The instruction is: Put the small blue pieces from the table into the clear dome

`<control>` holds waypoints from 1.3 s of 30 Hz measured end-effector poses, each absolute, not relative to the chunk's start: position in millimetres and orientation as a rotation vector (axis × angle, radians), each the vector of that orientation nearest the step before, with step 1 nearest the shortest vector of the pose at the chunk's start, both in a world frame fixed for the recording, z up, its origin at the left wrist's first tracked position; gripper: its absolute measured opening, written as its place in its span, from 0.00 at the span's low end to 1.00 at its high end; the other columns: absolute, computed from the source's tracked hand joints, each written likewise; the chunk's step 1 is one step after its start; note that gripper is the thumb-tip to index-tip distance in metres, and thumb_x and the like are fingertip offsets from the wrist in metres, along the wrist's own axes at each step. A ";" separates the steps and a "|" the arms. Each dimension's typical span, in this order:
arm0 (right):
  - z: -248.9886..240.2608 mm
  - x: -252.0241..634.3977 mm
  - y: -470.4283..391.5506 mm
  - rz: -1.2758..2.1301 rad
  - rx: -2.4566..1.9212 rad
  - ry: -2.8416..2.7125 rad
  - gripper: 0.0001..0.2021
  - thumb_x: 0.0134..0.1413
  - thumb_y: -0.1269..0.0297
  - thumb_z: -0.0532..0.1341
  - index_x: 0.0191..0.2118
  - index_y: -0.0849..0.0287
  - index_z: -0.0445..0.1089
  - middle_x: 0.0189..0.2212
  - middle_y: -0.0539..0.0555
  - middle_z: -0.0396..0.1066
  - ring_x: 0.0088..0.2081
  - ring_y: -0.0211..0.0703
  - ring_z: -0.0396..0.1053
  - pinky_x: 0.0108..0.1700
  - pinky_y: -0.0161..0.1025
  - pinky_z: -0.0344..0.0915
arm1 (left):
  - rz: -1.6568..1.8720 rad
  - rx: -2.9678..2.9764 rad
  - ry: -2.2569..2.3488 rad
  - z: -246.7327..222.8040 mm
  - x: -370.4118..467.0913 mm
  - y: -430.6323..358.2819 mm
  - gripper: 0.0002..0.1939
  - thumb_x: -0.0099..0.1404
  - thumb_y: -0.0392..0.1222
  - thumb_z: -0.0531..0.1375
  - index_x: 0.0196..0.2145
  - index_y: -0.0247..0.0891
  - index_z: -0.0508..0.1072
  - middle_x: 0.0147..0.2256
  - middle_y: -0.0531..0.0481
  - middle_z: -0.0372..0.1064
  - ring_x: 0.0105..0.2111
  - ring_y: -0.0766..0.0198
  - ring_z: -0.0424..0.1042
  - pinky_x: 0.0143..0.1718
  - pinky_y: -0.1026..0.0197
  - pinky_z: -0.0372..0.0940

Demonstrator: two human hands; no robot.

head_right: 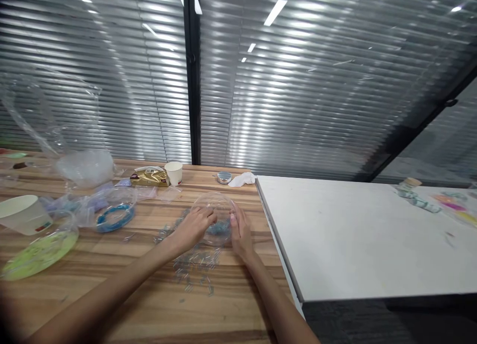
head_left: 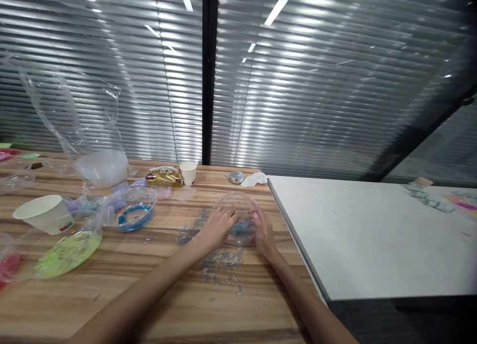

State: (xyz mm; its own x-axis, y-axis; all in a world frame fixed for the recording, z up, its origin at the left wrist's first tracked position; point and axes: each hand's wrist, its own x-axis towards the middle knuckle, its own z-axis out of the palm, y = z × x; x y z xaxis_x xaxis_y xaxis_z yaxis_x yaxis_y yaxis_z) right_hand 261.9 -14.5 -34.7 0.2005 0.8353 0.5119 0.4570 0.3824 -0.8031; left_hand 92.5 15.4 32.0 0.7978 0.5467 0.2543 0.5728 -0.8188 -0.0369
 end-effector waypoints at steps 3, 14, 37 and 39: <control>-34.9 261.5 -14.1 0.392 -1.246 -1.434 0.22 0.63 0.55 0.45 0.58 0.53 0.60 0.42 0.57 0.68 0.43 0.47 0.66 0.43 0.47 0.66 | -0.407 -2.878 -0.891 24.9 92.3 18.2 0.08 0.63 0.25 0.53 0.37 0.33 0.67 0.39 0.44 0.66 0.39 0.58 0.65 0.43 0.57 0.60; -36.9 263.7 -12.8 0.352 -1.230 -1.477 0.23 0.63 0.54 0.44 0.59 0.53 0.59 0.41 0.57 0.68 0.43 0.47 0.66 0.47 0.49 0.64 | -0.286 -2.910 -0.941 27.5 95.4 16.3 0.10 0.61 0.23 0.50 0.38 0.31 0.66 0.41 0.41 0.64 0.40 0.57 0.65 0.43 0.56 0.61; -36.6 262.5 -12.8 0.309 -1.234 -1.501 0.22 0.64 0.55 0.44 0.58 0.54 0.60 0.40 0.57 0.69 0.45 0.47 0.66 0.49 0.48 0.63 | -0.281 -2.890 -0.981 9.4 100.5 19.1 0.10 0.64 0.25 0.48 0.40 0.31 0.65 0.41 0.40 0.67 0.43 0.55 0.67 0.45 0.56 0.61; -35.7 262.4 -13.2 0.305 -1.234 -1.504 0.21 0.64 0.56 0.45 0.58 0.54 0.60 0.41 0.57 0.69 0.45 0.47 0.66 0.50 0.48 0.63 | -0.280 -2.915 -0.993 10.3 100.8 18.3 0.10 0.65 0.25 0.47 0.39 0.31 0.65 0.41 0.40 0.67 0.43 0.55 0.67 0.45 0.56 0.61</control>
State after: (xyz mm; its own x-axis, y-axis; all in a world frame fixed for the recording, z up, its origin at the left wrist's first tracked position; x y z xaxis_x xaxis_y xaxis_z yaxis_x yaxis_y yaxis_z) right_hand 262.4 -13.2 -35.7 0.1575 0.8069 0.5693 0.5218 0.4215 -0.7417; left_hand 100.8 18.3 10.3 0.7774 0.6007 0.1863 0.6097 -0.7926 0.0112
